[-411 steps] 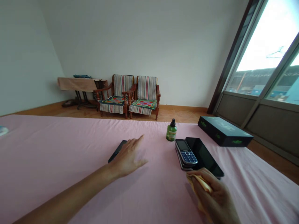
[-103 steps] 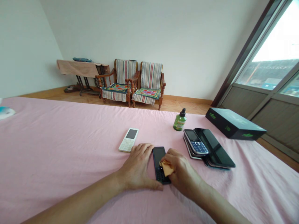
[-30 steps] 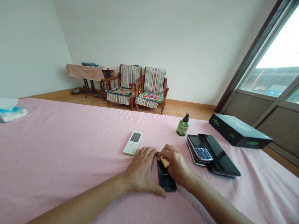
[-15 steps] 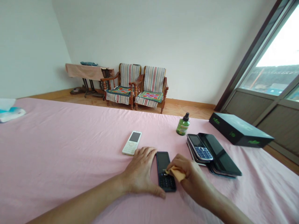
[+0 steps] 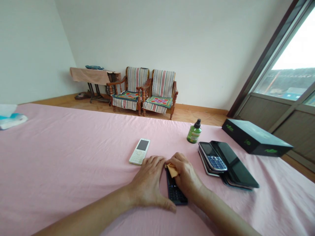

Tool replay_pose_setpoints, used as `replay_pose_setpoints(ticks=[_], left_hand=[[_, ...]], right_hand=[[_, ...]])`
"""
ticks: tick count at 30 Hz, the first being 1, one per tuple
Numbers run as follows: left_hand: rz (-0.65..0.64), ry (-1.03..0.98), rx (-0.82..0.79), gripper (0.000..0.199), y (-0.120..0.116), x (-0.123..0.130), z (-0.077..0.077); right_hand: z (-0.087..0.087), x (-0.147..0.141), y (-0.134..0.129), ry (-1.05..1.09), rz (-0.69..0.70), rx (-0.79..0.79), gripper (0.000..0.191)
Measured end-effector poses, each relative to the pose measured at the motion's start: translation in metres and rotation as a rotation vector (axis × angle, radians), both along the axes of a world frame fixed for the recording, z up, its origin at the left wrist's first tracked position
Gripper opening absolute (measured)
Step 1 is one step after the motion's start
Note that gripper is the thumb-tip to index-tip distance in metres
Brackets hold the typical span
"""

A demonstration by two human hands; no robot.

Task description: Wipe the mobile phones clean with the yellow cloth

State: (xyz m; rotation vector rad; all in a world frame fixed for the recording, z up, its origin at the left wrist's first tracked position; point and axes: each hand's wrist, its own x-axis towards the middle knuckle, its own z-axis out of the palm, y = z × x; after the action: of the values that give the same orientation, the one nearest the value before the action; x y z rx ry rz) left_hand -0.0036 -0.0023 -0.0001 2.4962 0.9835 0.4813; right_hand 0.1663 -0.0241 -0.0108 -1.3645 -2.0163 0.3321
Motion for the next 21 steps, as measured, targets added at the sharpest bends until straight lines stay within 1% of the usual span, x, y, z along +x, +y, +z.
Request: replay_pose_setpoints(ticks=[2,8,12,15,16,18,20,21], left_hand=[[0.003,0.013,-0.009,0.106,0.0,0.0,0.001],[0.004,0.046,-0.021,0.11,0.0,-0.001,0.003],[-0.001,0.033,-0.013,0.11,0.0,-0.001,0.002],[0.0,0.021,-0.015,0.109,0.0,-0.001,0.001],[0.001,0.016,-0.017,0.108,0.0,-0.001,0.002],[-0.002,0.004,-0.014,0.106,0.0,0.0,0.002],[-0.006,-0.012,-0.007,0.103,-0.001,0.0,0.003],[-0.007,-0.018,-0.005,0.101,-0.001,0.0,0.003]], right_hand=[[0.001,0.0,0.0,-0.038,-0.016,-0.013,0.035],[0.01,0.005,-0.001,-0.113,-0.109,-0.084,0.036],[0.01,0.02,-0.004,-0.167,-0.181,-0.095,0.03],[0.007,0.031,-0.007,-0.208,-0.26,-0.086,0.025],[0.007,0.033,-0.007,-0.196,-0.278,-0.06,0.026],[0.008,0.032,-0.007,-0.115,-0.27,0.019,0.028],[0.009,0.026,-0.005,0.0,-0.206,0.084,0.032],[0.01,0.022,-0.004,0.049,-0.168,0.092,0.033]])
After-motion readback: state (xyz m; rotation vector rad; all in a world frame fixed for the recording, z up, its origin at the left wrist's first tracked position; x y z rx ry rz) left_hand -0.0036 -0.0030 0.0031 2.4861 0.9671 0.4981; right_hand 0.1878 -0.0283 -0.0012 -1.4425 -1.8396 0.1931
